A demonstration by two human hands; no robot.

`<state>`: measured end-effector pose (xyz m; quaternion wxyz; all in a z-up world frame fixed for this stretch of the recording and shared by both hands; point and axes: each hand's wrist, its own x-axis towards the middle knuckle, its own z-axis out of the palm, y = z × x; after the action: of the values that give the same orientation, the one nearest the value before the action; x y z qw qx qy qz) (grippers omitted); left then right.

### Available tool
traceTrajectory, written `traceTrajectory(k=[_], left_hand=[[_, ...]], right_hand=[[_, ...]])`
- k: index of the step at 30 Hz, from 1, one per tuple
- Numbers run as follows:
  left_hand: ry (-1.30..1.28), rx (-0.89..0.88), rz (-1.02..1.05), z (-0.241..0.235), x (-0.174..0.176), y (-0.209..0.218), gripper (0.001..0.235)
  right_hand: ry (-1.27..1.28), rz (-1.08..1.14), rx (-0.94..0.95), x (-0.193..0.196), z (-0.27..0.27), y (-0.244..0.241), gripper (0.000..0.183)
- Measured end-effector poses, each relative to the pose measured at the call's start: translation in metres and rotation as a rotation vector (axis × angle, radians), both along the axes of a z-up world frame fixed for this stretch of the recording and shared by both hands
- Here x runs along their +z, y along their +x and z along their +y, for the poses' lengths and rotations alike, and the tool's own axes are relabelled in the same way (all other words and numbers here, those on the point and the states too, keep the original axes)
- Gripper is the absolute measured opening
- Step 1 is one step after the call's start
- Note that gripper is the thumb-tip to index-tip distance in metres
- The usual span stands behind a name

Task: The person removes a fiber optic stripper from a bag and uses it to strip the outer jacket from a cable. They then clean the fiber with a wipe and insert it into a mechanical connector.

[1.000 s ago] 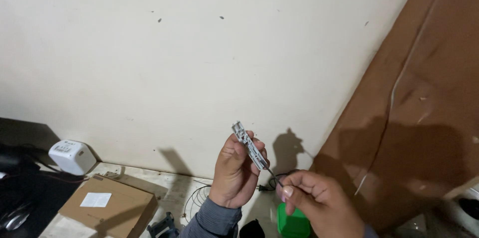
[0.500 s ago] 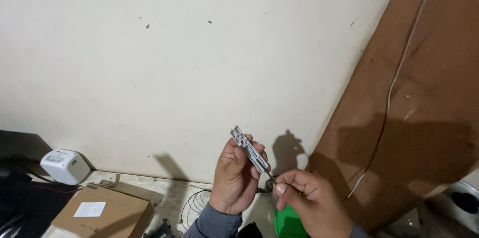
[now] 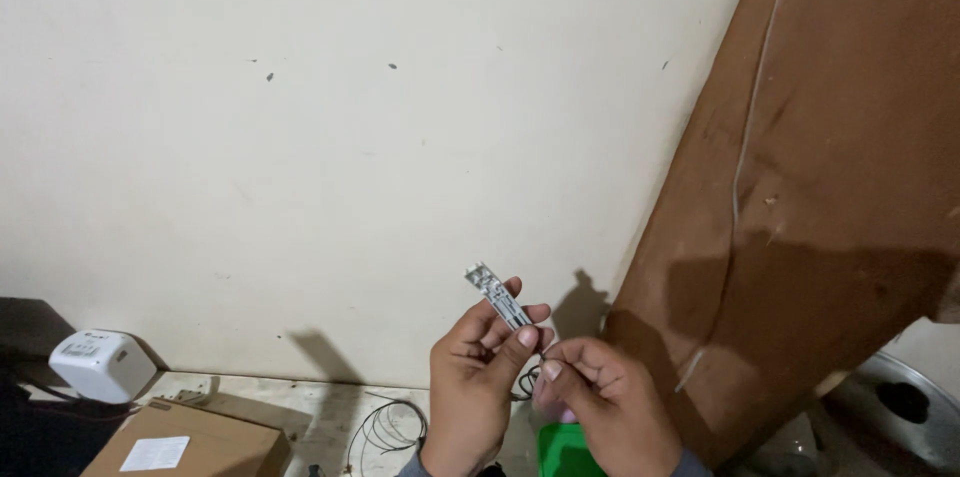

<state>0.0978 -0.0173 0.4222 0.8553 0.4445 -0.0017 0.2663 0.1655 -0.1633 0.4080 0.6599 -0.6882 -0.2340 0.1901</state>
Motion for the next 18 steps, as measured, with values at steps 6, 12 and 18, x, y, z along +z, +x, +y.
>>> traceTrajectory(k=[6,12,18], left_hand=[[0.135,0.089,-0.006,-0.005,-0.004,0.004,0.051],[0.443,0.158,-0.056,-0.012,0.010,-0.007,0.069],[0.604,0.131,0.079,-0.013,0.025,-0.014,0.073]], right_hand=[[-0.137,-0.146,-0.116,0.039,-0.005,0.012,0.025],[-0.116,-0.411,-0.079,0.104,-0.007,0.029,0.061],[-0.248,-0.248,0.160,0.112,-0.011,0.030,0.065]])
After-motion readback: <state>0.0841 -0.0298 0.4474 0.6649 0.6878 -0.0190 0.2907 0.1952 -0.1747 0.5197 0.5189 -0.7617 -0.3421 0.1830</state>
